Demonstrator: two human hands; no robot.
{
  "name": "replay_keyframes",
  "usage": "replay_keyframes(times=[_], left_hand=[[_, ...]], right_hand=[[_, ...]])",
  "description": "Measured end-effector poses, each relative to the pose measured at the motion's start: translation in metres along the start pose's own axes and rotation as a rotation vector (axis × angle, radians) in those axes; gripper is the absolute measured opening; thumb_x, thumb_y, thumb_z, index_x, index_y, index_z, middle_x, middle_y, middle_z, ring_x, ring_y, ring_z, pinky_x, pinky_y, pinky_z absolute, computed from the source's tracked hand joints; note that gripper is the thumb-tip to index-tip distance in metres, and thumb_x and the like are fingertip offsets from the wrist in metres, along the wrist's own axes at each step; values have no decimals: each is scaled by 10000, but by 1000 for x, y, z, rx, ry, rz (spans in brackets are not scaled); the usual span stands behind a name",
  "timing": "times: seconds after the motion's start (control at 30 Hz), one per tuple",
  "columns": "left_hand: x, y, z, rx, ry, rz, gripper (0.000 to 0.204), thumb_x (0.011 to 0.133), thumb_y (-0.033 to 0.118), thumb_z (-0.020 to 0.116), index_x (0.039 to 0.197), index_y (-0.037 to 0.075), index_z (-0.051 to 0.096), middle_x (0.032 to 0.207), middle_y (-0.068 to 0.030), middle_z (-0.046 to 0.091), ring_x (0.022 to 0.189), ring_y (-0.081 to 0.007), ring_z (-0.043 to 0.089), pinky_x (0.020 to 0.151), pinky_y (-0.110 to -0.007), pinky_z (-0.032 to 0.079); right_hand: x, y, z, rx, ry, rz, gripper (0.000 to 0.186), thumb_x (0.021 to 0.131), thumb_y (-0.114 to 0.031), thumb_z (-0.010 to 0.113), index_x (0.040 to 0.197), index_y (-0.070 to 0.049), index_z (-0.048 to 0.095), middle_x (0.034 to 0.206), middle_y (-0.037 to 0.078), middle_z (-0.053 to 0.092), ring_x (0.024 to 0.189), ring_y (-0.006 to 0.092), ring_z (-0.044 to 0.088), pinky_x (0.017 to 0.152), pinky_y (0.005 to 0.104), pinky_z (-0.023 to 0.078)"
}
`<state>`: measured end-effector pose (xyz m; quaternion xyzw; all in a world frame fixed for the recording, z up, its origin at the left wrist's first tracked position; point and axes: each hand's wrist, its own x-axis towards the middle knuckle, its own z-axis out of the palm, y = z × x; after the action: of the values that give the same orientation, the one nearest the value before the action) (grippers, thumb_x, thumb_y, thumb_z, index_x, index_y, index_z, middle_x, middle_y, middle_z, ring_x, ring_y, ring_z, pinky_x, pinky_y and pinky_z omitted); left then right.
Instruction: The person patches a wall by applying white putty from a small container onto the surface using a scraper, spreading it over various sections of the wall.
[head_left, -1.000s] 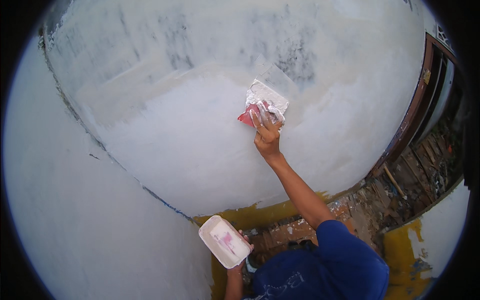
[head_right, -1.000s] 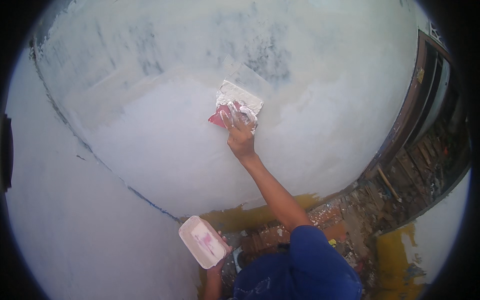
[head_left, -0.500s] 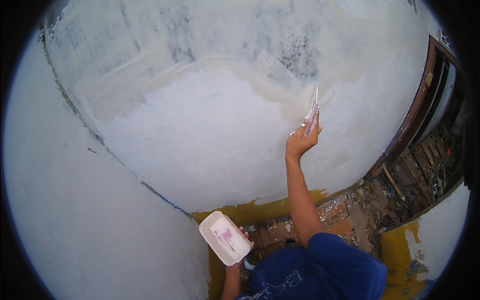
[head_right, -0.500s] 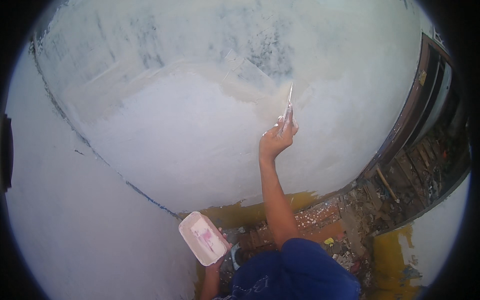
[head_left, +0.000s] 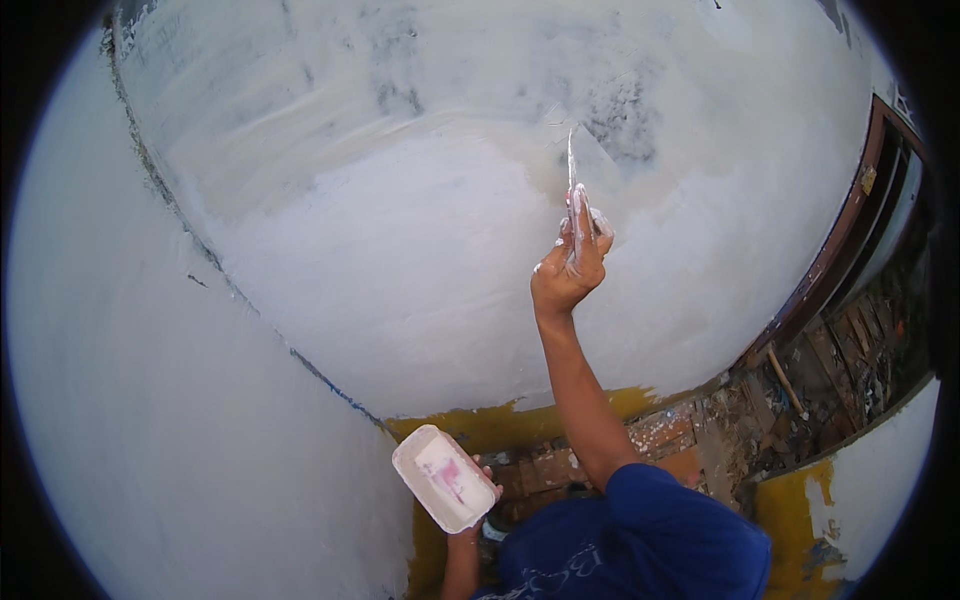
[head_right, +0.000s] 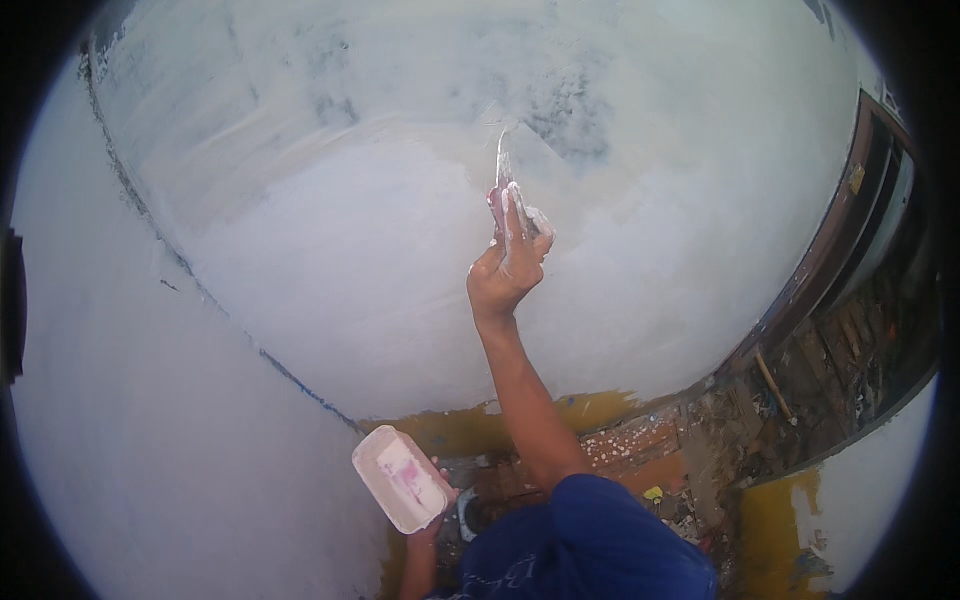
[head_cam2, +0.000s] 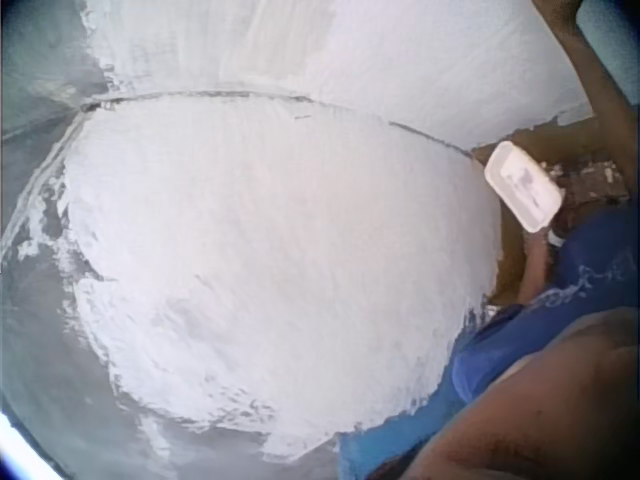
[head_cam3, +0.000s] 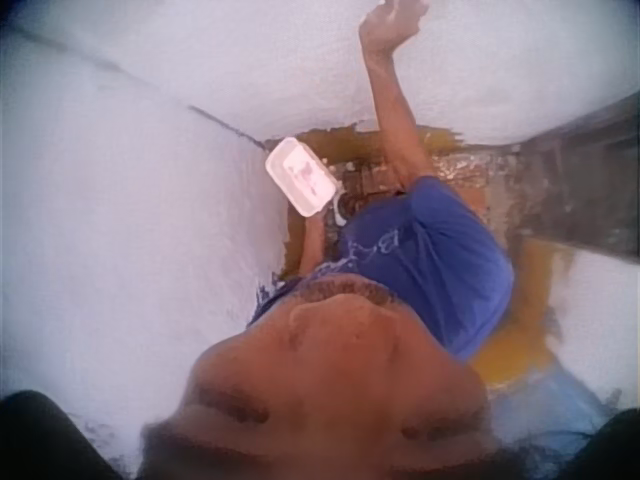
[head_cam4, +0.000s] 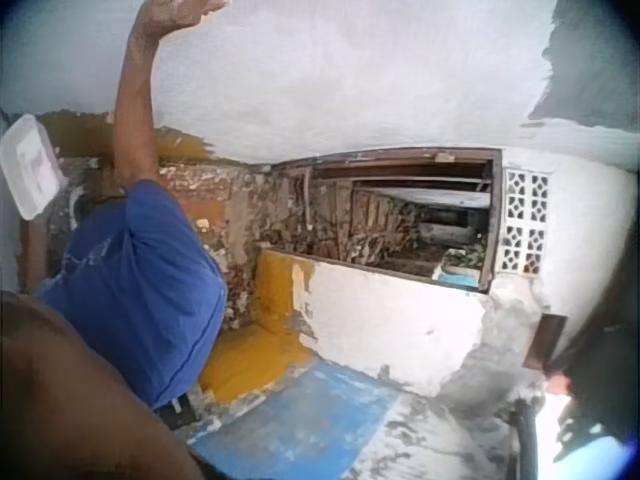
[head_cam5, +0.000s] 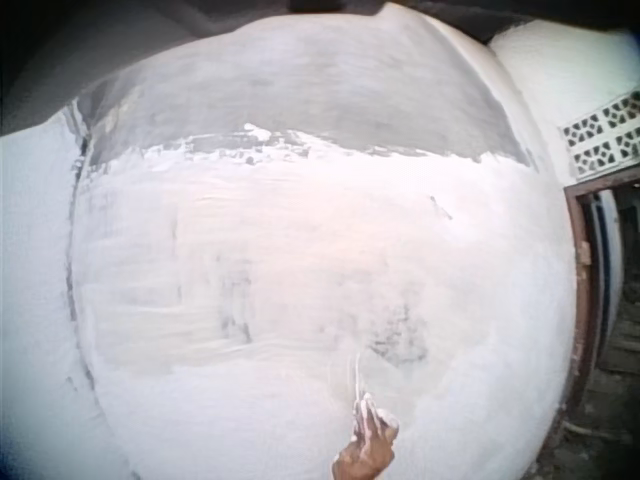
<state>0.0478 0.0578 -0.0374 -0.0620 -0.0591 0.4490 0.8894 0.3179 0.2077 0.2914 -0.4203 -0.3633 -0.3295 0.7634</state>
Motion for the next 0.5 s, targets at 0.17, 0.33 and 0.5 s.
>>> replay_keyframes(times=[0.17, 0.33, 0.5], left_hand=[[-1, 0, 7, -35, 12, -17, 675, 954, 640, 382, 1506, 255, 333, 1525, -114, 365, 1311, -395, 423, 1026, -749, 281], [3, 5, 4, -51, -42, -57, 671, 957, 625, 395, 1510, 250, 333, 1527, -131, 364, 1331, -402, 406, 1044, -753, 261], [-4, 6, 11, -42, -69, -22, 677, 955, 629, 395, 1510, 246, 334, 1534, -136, 357, 1342, -406, 397, 1043, -751, 262]], right_hand=[[-25, -18, 10, 102, -299, -137, 649, 652, 216, 516, 1222, -50, 675, 1140, 107, 708, 1040, 344, 569, 946, 404, 438], [-12, -20, 4, 142, -179, -78, 598, 708, 209, 543, 1243, -33, 657, 1120, 119, 708, 1016, 297, 577, 860, 361, 485], [41, 8, -20, -16, 125, 69, 369, 913, 117, 492, 1267, 71, 587, 1146, 128, 604, 982, 184, 597, 858, 283, 481]])
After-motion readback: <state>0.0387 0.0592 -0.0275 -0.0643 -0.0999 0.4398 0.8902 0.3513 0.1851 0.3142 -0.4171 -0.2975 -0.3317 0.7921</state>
